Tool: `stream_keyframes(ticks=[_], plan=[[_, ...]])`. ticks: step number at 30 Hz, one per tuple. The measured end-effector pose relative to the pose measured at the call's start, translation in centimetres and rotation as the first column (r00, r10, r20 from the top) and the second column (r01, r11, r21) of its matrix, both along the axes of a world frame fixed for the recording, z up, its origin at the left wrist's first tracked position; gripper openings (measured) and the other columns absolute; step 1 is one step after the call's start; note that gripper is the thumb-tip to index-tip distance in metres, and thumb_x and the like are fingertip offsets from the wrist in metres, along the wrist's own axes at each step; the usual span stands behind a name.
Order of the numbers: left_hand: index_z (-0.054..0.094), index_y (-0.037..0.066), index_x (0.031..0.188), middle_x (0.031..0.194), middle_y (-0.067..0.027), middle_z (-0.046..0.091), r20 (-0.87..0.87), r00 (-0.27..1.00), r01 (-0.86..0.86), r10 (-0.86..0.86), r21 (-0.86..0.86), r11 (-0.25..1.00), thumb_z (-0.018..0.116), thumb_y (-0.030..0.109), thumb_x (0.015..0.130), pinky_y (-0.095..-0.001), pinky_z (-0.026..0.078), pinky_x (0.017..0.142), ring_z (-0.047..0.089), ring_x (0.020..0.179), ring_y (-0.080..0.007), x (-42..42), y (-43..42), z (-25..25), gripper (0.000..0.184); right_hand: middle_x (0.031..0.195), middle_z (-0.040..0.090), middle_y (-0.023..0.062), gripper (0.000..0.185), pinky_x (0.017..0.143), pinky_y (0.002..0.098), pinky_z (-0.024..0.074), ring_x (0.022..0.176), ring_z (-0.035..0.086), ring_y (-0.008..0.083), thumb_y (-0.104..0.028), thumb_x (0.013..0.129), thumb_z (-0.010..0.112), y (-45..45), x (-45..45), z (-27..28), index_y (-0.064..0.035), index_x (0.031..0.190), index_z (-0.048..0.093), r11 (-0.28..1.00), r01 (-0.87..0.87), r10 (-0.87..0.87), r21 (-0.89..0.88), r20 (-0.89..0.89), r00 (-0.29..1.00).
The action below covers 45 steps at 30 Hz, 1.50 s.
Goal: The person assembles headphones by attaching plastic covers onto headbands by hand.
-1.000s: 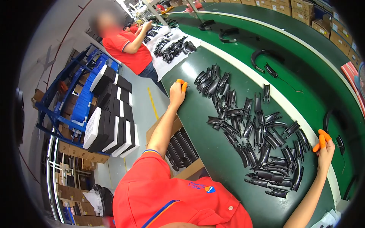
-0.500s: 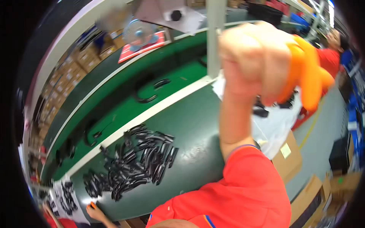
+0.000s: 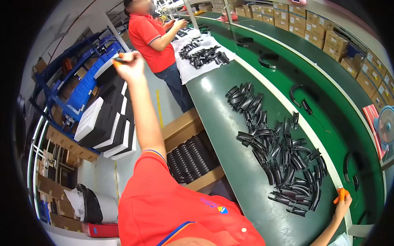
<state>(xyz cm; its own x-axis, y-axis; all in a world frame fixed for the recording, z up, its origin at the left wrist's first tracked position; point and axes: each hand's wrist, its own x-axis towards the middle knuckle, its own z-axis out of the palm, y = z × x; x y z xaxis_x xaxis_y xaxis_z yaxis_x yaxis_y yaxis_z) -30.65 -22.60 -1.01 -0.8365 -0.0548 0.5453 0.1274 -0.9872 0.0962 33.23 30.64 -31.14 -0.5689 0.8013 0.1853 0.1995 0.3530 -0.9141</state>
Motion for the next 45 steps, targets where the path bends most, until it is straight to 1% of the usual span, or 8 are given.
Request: stream_keyframes(ticks=[5,8,9,10,21,33,38,45], plan=[[0.056,0.013,0.071,0.05,0.0041,0.029,-0.217,0.942,0.127,-0.255,-0.473,0.872,0.046,0.047,0.097,-0.0299,0.034,0.05,0.032,0.043,-0.0116,-1.2,3.9,-3.5,0.044,0.073,0.059,0.0011,0.017,0.044,0.0197,0.031,0.047,0.042,0.0035,-0.011,0.096,0.054,-0.5,0.2,-0.1,0.0013,0.096,0.066,1.0,0.013,-0.012,0.028,-0.023,1.0],[0.065,0.004,0.094,0.067,-0.0095,0.062,-0.427,0.904,-0.425,-0.028,-0.888,-0.176,0.063,0.028,0.089,-0.0265,0.048,0.051,0.062,0.056,-0.0176,3.0,12.1,-12.2,0.025,0.073,0.058,0.0006,0.017,0.045,0.0195,0.0302,0.047,0.041,0.0031,-0.012,0.096,0.054,-0.4,0.4,-0.5,0.0008,0.096,0.066,0.999,0.028,-0.028,0.042,-0.004,1.0],[0.067,0.003,0.092,0.073,-0.0131,0.066,-0.809,0.536,-0.844,-0.241,-0.505,-0.183,0.069,0.025,0.085,-0.0324,0.049,0.06,0.063,0.064,-0.0218,1.4,14.6,-17.2,0.022,0.073,0.058,0.0005,0.017,0.045,0.0193,0.0301,0.048,0.041,0.003,-0.012,0.096,0.054,-0.3,0.6,-0.8,0.0006,0.096,0.066,0.997,0.031,-0.031,0.066,-0.01,0.999],[0.067,0.001,0.088,0.077,-0.0145,0.066,-0.585,0.754,-0.654,-0.298,-0.707,-0.269,0.069,0.031,0.086,-0.0357,0.049,0.066,0.063,0.071,-0.0238,3.6,16.2,-17.6,0.03,0.073,0.058,0.0004,0.018,0.045,0.0191,0.0299,0.048,0.041,0.0028,-0.012,0.096,0.054,-0.1,0.7,-1.0,0.0004,0.097,0.066,0.995,0.037,-0.036,0.09,-0.018,0.999],[0.068,0.002,0.087,0.077,-0.0061,0.067,-0.371,0.879,-0.357,0.301,-0.929,-0.102,0.064,0.026,0.087,-0.0321,0.046,0.063,0.059,0.07,-0.0153,-4.5,17.7,-29.4,0.025,0.074,0.062,0.0013,0.023,0.043,0.0197,0.0306,0.048,0.043,0.0036,-0.017,0.096,0.053,-0.4,0.4,-0.6,-0.0013,0.105,0.068,0.983,0.157,-0.169,0.099,0.129,0.977],[0.055,0.004,0.104,0.073,-0.0036,0.055,0.097,0.973,-0.015,0.209,-0.878,0.478,0.055,0.015,0.095,-0.0267,0.046,0.06,0.054,0.063,-0.0135,-6.4,16.9,-27.2,0.014,0.095,0.065,0.0111,0.029,0.064,0.0195,0.0454,0.077,0.058,0.0101,-0.016,0.101,0.039,7.9,-22.3,23.3,0.0037,0.111,0.058,0.961,-0.217,-0.017,-0.171,-0.82,0.572],[0.053,0.005,0.109,0.076,-0.0031,0.056,0.005,0.983,-0.074,0.183,-0.904,0.422,0.057,0.019,0.096,-0.0247,0.046,0.062,0.053,0.065,-0.0115,-8.3,20.0,-24.9,0.019,0.083,0.069,0.0081,0.031,0.053,0.0235,0.0464,0.061,0.062,0.0114,-0.02,0.088,0.06,-2.6,-32.0,21.7,0.0009,0.11,0.065,0.868,-0.491,0.431,0.072,0.379,0.819],[0.057,0.002,0.113,0.094,-0.0086,0.06,-0.058,0.996,0.005,-0.075,-0.758,0.652,0.04,0.024,0.097,-0.0295,0.046,0.066,0.056,0.075,-0.0166,-8.8,31.6,-21.6,0.031,0.106,0.068,0.0158,0.028,0.086,0.0359,0.0505,0.097,0.065,0.0268,-0.009,0.087,0.06,6.9,-45.2,10.7,0.0009,0.112,0.064,0.788,-0.459,0.199,0.411,0.536,0.82]])
